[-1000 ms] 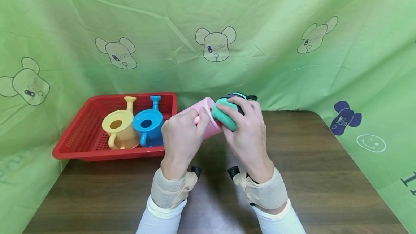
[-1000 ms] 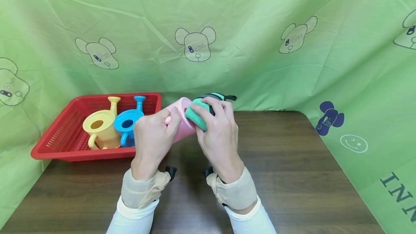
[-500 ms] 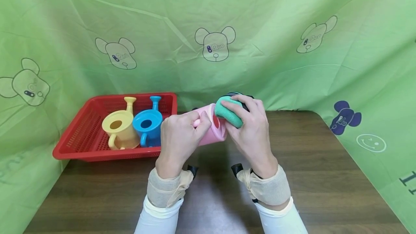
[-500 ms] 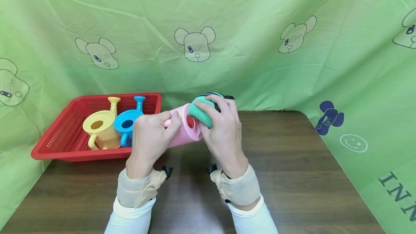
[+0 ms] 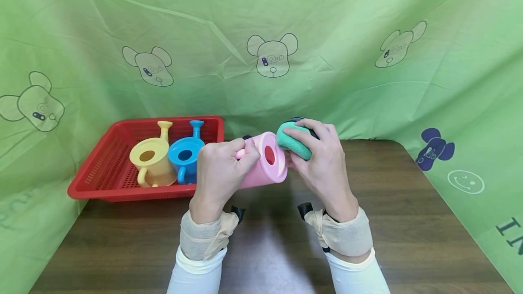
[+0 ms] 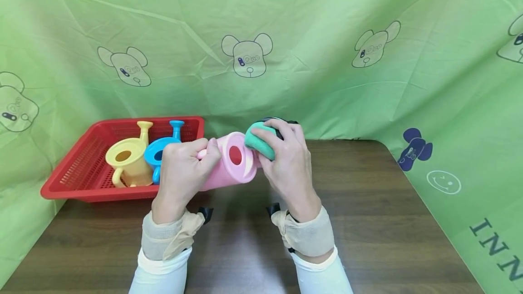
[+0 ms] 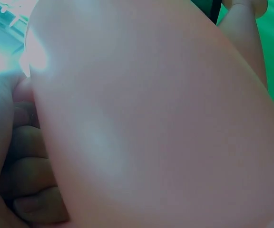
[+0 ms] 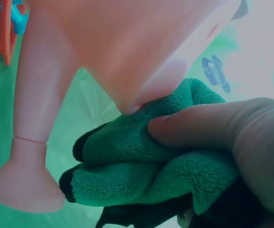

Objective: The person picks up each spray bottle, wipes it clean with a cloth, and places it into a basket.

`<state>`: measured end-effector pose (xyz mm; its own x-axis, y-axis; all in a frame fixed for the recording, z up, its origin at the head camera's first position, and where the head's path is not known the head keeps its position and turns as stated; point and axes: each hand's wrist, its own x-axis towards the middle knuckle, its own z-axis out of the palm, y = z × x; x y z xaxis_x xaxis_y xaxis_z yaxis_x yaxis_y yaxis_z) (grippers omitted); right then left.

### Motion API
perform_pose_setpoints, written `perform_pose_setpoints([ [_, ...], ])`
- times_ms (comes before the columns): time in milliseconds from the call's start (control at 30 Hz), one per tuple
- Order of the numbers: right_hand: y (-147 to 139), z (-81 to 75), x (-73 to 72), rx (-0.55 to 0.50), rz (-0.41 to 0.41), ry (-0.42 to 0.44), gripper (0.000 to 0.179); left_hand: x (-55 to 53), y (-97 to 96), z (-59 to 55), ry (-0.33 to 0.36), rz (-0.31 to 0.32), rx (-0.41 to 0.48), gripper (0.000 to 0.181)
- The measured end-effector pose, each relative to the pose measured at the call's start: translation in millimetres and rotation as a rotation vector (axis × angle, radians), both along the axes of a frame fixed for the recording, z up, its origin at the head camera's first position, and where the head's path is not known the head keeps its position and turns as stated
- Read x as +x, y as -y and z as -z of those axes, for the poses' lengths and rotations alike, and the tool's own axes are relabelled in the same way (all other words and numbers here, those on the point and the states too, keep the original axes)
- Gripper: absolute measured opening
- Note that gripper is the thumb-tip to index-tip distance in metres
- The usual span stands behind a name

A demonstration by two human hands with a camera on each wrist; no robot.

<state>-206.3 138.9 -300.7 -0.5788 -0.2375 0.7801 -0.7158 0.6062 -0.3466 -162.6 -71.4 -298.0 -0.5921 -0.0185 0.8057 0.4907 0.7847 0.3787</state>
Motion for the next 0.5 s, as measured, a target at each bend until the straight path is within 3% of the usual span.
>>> perform_pose_setpoints([
  [300,-10.7,-5.3,0.6,0.067,-0.051,-0.008,0.039,-0.8,1.6,0.5,-0.006,-0.067,0.061,0.045],
  [500,-12.1,-3.5,-0.4,0.005,-0.026,-0.038,0.039,0.0,-6.2,1.0,0.063,-0.007,-0.019,0.040],
])
